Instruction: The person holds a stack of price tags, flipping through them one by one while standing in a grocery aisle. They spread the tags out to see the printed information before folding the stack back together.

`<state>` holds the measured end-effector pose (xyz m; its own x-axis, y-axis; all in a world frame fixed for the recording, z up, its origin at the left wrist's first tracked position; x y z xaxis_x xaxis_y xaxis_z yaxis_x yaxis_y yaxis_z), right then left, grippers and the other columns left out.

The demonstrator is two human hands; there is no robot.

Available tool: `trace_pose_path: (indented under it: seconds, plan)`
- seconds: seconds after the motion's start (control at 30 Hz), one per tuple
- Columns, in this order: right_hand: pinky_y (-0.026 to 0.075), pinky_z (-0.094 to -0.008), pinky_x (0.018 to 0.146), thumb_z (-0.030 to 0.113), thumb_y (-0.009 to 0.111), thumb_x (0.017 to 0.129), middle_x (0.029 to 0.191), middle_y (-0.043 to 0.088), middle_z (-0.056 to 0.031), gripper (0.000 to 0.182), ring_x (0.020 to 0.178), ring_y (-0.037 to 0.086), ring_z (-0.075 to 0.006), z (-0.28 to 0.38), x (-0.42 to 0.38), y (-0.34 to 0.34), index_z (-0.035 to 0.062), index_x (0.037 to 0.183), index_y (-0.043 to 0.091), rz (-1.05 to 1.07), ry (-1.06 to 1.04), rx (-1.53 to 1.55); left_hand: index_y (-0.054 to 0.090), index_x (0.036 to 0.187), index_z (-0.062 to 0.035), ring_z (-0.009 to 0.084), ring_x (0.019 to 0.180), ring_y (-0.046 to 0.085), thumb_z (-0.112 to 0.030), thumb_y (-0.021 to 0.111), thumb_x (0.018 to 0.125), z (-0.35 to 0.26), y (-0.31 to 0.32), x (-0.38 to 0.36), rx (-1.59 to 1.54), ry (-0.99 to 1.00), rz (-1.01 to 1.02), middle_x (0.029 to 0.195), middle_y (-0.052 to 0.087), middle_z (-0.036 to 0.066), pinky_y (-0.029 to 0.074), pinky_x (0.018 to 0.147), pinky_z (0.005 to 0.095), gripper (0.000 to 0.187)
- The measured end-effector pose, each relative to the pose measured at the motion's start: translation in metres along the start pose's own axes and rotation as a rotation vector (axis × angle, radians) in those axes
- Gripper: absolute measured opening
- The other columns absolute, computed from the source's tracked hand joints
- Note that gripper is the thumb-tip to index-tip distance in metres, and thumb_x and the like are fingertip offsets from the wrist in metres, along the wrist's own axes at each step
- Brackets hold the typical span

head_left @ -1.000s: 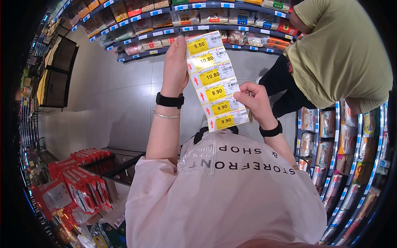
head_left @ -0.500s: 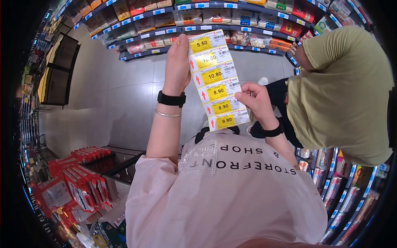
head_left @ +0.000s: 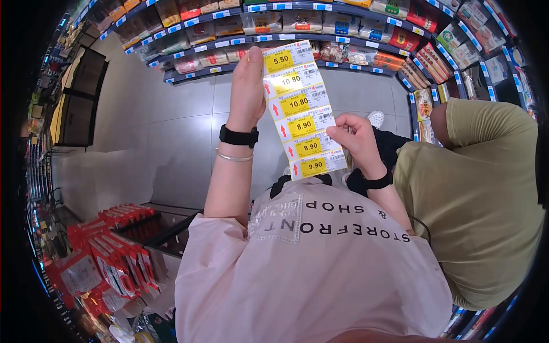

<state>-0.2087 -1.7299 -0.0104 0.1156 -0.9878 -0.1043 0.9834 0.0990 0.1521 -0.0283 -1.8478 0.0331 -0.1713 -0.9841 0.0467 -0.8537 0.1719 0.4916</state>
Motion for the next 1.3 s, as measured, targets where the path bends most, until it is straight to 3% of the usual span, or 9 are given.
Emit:
trace_pose_path:
  seconds: [0.77, 0.87, 0.93, 1.1, 1.13, 1.3]
  plan:
    - [0.040, -0.0187, 0.061, 0.008, 0.066, 0.082, 0.074, 0.063, -0.0002, 0.010, 0.067, 0.051, -0.0025, -0.018, 0.021, -0.002, -0.0009, 0.084, 0.064, 0.048, -0.018, 0.026, 0.051, 0.099, -0.0007, 0.0107, 0.080, 0.062, -0.034, 0.042, 0.098, 0.009, -0.014, 0.010, 0.060, 0.057, -0.025, 0.092, 0.062, 0.006, 0.051, 0.068, 0.0247, 0.034]
    - [0.042, -0.0188, 0.062, 0.008, 0.066, 0.082, 0.075, 0.063, -0.0009, 0.009, 0.068, 0.053, -0.0029, -0.018, 0.024, -0.003, -0.0010, 0.085, 0.064, 0.075, -0.031, 0.033, 0.052, 0.105, 0.0011, 0.0131, 0.085, 0.064, -0.035, 0.041, 0.098, 0.010, -0.015, 0.010, 0.082, 0.069, -0.025, 0.097, 0.063, 0.008, 0.052, 0.071, 0.0256, 0.039]
    - [0.042, -0.0188, 0.062, 0.008, 0.066, 0.082, 0.076, 0.063, -0.0013, 0.009, 0.068, 0.054, -0.0030, 0.007, 0.051, 0.038, -0.0011, 0.085, 0.064, 0.071, 0.008, 0.024, 0.052, 0.105, 0.0009, 0.0129, 0.084, 0.064, -0.035, 0.041, 0.098, -0.029, -0.044, 0.031, 0.028, 0.036, -0.044, 0.097, 0.064, 0.008, 0.052, 0.071, 0.0253, 0.038]
    - [0.042, -0.0185, 0.061, 0.008, 0.066, 0.082, 0.075, 0.063, -0.0013, 0.010, 0.067, 0.054, -0.0030, 0.006, 0.053, 0.080, -0.0013, 0.085, 0.064, 0.088, 0.032, 0.010, 0.053, 0.105, 0.0008, 0.0124, 0.082, 0.064, -0.035, 0.041, 0.098, -0.054, -0.080, 0.017, 0.021, 0.063, -0.050, 0.096, 0.064, 0.007, 0.052, 0.069, 0.0245, 0.039]
    - [0.042, -0.0185, 0.061, 0.008, 0.066, 0.082, 0.075, 0.063, -0.0013, 0.010, 0.067, 0.054, -0.0030, 0.018, 0.032, 0.019, -0.0013, 0.085, 0.064, 0.119, 0.043, 0.037, 0.053, 0.106, 0.0009, 0.0122, 0.082, 0.064, -0.035, 0.041, 0.098, -0.033, -0.017, 0.011, 0.040, 0.066, -0.074, 0.096, 0.064, 0.007, 0.052, 0.068, 0.0243, 0.039]
    - [0.040, -0.0179, 0.060, 0.009, 0.067, 0.082, 0.074, 0.063, -0.0005, 0.012, 0.066, 0.052, -0.0024, 0.023, 0.033, 0.019, -0.0014, 0.086, 0.065, 0.165, 0.046, 0.001, 0.052, 0.100, -0.0013, 0.0087, 0.081, 0.061, -0.036, 0.043, 0.098, -0.040, -0.015, 0.000, 0.063, 0.077, -0.136, 0.091, 0.062, 0.003, 0.050, 0.067, 0.0235, 0.036]
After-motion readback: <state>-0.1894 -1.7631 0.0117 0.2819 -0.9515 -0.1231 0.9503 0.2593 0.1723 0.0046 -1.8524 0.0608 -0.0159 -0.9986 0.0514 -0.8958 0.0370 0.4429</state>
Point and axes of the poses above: each hand's wrist, its own x-axis towards the middle knuckle, its own y-axis out of the palm, z = x × y, the point moved 8 cm from there along x, towards the middle knuckle
